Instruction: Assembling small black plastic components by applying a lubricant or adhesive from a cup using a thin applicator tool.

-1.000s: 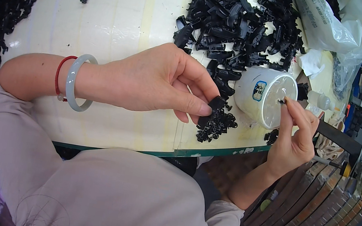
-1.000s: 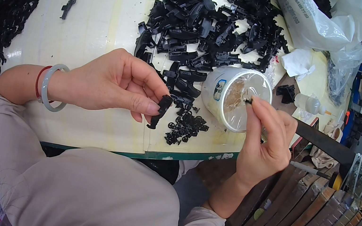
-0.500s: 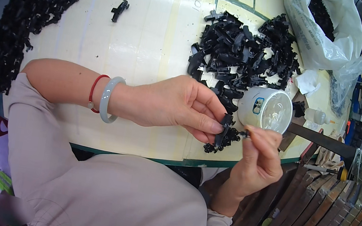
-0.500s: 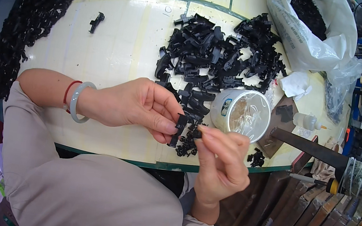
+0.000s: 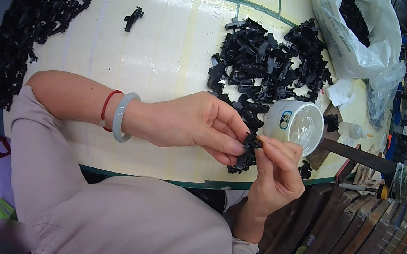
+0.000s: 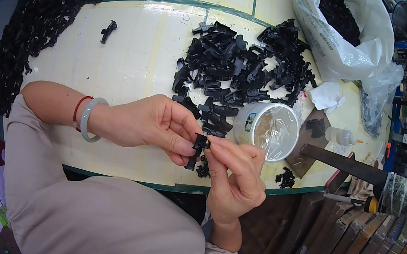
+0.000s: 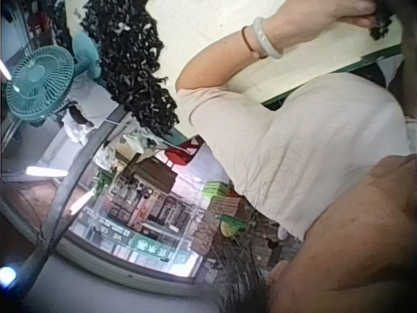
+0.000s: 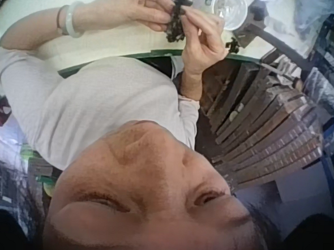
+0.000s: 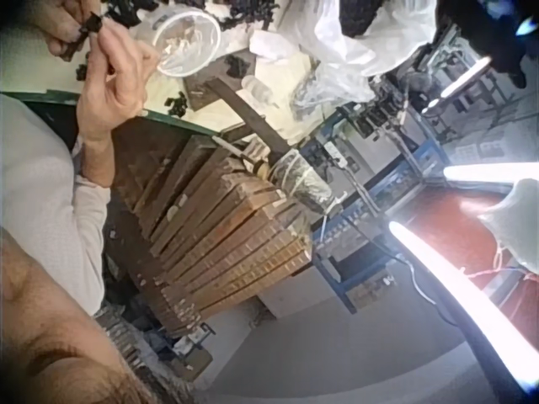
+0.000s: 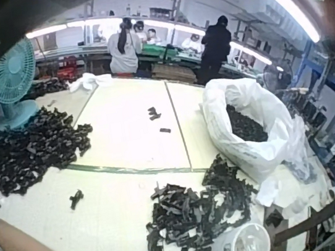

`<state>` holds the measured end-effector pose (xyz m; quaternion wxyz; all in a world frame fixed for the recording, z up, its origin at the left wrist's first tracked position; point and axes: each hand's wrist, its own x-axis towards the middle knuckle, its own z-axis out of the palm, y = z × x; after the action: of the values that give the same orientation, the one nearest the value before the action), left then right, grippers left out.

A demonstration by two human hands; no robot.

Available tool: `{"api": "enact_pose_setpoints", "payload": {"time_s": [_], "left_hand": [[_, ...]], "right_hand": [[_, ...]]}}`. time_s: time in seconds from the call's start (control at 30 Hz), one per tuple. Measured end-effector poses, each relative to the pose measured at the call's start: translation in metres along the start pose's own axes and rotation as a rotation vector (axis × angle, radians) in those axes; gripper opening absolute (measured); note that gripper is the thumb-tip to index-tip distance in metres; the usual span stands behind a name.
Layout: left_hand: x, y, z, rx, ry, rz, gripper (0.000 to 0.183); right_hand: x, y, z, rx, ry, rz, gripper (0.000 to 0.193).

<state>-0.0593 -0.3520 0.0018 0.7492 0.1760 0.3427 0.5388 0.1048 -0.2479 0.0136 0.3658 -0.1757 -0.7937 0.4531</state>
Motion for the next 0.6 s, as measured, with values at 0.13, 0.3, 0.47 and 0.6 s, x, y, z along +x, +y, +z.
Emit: {"api": "enact_pose_setpoints", "payload": {"time_s": [0.13,0.3,0.47,0.6], "left_hand": [[0.0,0.001,0.0,0.002,0.002,0.023,0.023],[-0.001,-0.001,0.0,0.114,0.061,0.097,0.021],[-0.001,-0.001,0.0,0.158,0.085,0.126,0.019],[-0.008,0.013,-0.002,0.23,0.157,0.105,0.018]], "right_hand": [[0.001,0.0,-0.002,-0.142,-0.022,-0.089,0.02],[0.002,-0.005,-0.003,-0.32,-0.04,-0.239,0.023],[-0.002,0.0,-0.002,-0.298,-0.06,-0.218,0.025],[-0.004,0.001,-0.001,-0.198,0.04,-0.048,0.035]]}}
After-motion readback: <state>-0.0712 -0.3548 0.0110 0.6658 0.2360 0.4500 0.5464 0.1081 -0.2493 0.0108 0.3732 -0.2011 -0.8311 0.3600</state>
